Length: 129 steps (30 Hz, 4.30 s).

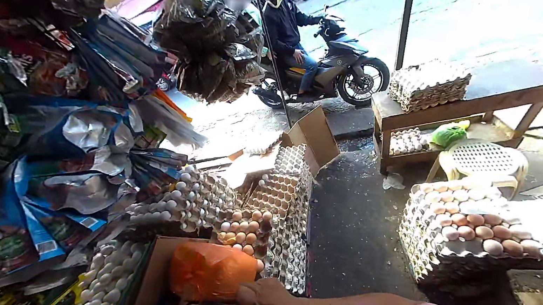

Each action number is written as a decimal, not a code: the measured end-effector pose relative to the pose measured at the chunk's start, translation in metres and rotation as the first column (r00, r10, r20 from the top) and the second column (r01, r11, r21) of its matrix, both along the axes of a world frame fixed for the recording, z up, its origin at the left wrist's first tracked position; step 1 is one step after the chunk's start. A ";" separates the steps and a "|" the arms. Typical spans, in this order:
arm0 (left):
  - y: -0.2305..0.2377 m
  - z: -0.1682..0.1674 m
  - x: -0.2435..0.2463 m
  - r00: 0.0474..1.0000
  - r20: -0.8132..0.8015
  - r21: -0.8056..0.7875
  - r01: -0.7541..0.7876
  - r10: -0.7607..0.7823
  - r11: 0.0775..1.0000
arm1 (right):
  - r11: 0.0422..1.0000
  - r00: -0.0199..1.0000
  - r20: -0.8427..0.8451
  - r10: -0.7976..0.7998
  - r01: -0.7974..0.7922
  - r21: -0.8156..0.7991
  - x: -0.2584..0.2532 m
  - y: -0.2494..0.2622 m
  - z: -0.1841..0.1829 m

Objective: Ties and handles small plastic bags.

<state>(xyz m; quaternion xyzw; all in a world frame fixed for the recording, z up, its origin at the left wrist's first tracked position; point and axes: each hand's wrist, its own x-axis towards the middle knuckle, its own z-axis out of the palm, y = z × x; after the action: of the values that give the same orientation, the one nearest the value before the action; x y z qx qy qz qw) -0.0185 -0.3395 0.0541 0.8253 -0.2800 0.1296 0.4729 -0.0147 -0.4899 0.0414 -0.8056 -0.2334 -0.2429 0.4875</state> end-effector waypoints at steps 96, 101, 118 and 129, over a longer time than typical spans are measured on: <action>-0.013 -0.038 -0.028 0.917 -0.390 -0.259 -0.019 -0.087 0.966 | 0.983 0.983 -0.041 0.179 -0.177 0.043 -0.011 -0.052 -0.021; -0.005 -0.042 -0.033 0.922 -0.387 -0.290 -0.097 -0.024 0.952 | 0.994 0.995 0.033 0.098 -0.099 0.042 0.001 -0.062 -0.009; 0.009 -0.060 -0.033 0.861 -0.482 -0.208 0.068 -0.162 0.976 | 0.962 0.967 -0.046 0.249 -0.242 0.126 0.001 -0.045 -0.030; 0.037 -0.068 -0.033 0.789 -0.608 -0.011 0.096 -0.082 0.995 | 0.980 0.974 -0.108 0.199 -0.196 0.044 0.006 -0.063 -0.023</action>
<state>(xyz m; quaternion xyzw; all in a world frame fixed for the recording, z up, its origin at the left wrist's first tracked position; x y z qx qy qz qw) -0.0513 -0.3026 -0.0143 0.8140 -0.1532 -0.1675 0.5347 -0.0082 -0.5527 0.0187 -0.7825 -0.2805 -0.1515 0.5348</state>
